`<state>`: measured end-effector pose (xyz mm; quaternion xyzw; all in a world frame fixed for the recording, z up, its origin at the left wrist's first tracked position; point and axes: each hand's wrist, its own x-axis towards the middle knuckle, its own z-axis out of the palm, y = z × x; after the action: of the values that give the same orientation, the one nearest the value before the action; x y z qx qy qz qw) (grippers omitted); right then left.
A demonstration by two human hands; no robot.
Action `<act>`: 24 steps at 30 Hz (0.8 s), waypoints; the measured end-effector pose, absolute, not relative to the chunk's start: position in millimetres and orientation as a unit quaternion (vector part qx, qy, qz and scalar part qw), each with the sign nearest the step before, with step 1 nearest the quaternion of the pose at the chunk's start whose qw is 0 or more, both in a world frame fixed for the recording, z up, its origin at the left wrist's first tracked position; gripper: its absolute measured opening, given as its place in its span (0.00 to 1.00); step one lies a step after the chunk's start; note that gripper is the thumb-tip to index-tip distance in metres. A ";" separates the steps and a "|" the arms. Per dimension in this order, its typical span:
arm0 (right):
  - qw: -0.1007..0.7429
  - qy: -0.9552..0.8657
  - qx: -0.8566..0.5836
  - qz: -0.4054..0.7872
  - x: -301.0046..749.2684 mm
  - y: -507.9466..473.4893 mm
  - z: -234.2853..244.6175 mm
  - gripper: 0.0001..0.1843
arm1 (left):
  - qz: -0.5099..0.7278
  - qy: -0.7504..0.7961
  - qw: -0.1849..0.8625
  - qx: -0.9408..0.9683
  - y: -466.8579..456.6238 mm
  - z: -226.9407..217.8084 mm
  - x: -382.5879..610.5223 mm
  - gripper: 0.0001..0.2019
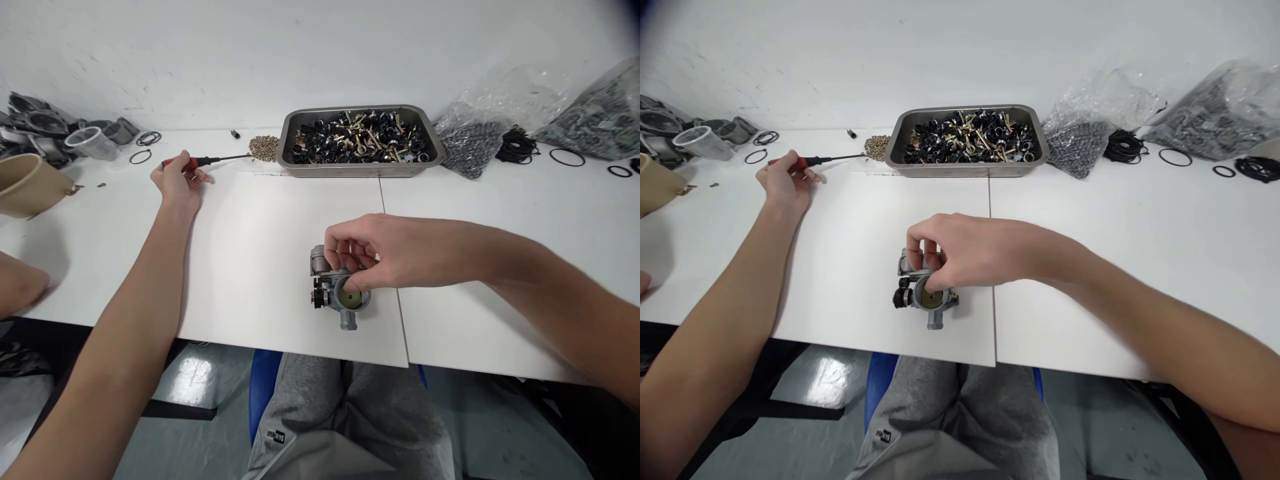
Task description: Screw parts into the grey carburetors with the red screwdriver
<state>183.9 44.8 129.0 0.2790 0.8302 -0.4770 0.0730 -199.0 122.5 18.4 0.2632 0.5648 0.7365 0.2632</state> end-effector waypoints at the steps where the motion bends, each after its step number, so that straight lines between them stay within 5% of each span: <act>1: 0.071 0.830 0.276 -0.480 184.2 45.5 127.6 0.10 | 0.737 0.564 0.263 0.263 122.9 17.6 -199.8 0.10; 6: 0.080 0.827 0.254 -0.495 184.0 50.8 128.2 0.10 | 0.744 0.553 0.261 0.269 124.0 14.7 -202.7 0.10; 14: 0.045 0.830 0.308 -0.462 188.4 57.3 138.0 0.25 | 0.775 0.516 0.279 0.234 120.9 18.1 -200.1 0.14; 19: 0.046 0.826 0.336 -0.450 189.7 60.4 142.8 0.23 | 0.802 0.481 0.286 0.208 117.9 18.4 -201.4 0.13; 24: -0.050 0.806 0.424 -0.410 204.2 63.3 135.9 0.20 | 0.800 0.483 0.291 0.206 113.6 26.0 -195.6 0.13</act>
<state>204.2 63.3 135.9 0.4244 0.8055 -0.4105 -0.0500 -195.6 113.6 26.0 0.2059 0.4835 0.7996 0.2906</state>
